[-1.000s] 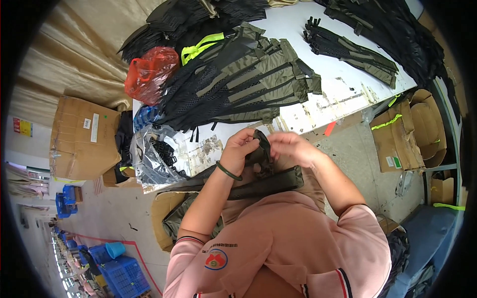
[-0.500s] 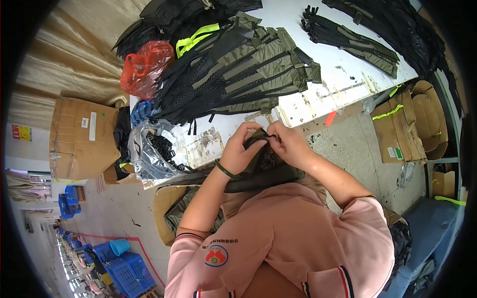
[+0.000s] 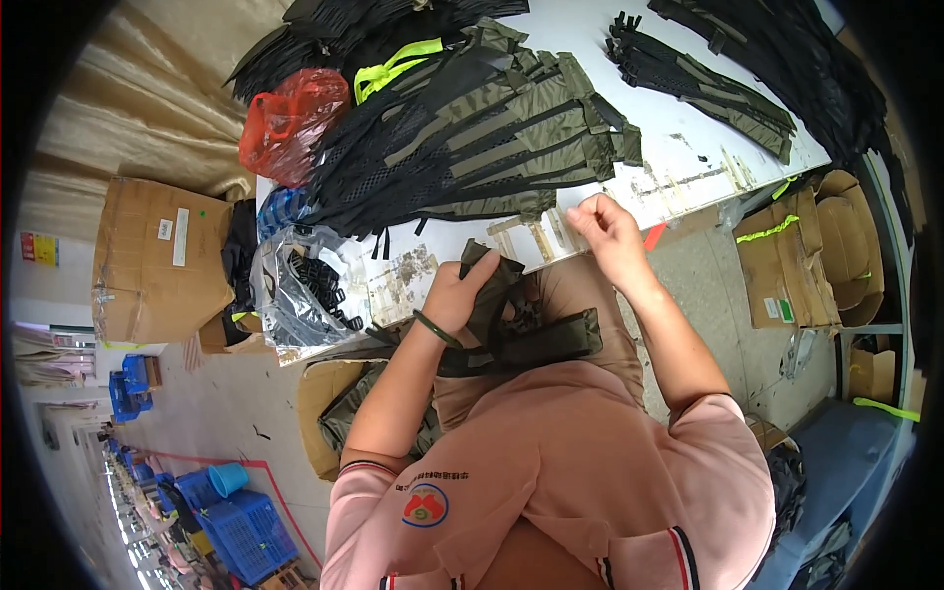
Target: Inspecting and organizing mesh fabric straps at a manufacturing workbench.
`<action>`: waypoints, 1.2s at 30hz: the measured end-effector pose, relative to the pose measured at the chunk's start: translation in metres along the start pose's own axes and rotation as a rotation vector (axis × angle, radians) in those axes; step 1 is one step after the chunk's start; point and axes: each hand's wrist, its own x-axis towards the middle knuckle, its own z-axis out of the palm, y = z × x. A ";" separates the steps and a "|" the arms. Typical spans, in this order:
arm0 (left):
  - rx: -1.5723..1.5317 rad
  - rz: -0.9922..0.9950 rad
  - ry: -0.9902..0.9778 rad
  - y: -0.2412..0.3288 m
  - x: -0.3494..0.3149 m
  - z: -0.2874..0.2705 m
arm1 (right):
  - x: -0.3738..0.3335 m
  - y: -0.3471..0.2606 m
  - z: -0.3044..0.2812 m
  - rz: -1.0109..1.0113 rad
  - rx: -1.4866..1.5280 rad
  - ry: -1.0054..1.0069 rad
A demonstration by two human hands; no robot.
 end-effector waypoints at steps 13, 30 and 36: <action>0.204 -0.053 -0.245 -0.004 -0.003 -0.006 | 0.007 0.005 0.006 0.049 0.365 -0.097; 1.094 0.065 -0.358 -0.131 -0.048 -0.102 | -0.057 0.084 -0.066 0.008 -0.868 -0.042; 0.872 0.051 -0.378 -0.049 -0.050 -0.069 | 0.003 0.038 -0.042 -0.211 -0.845 0.110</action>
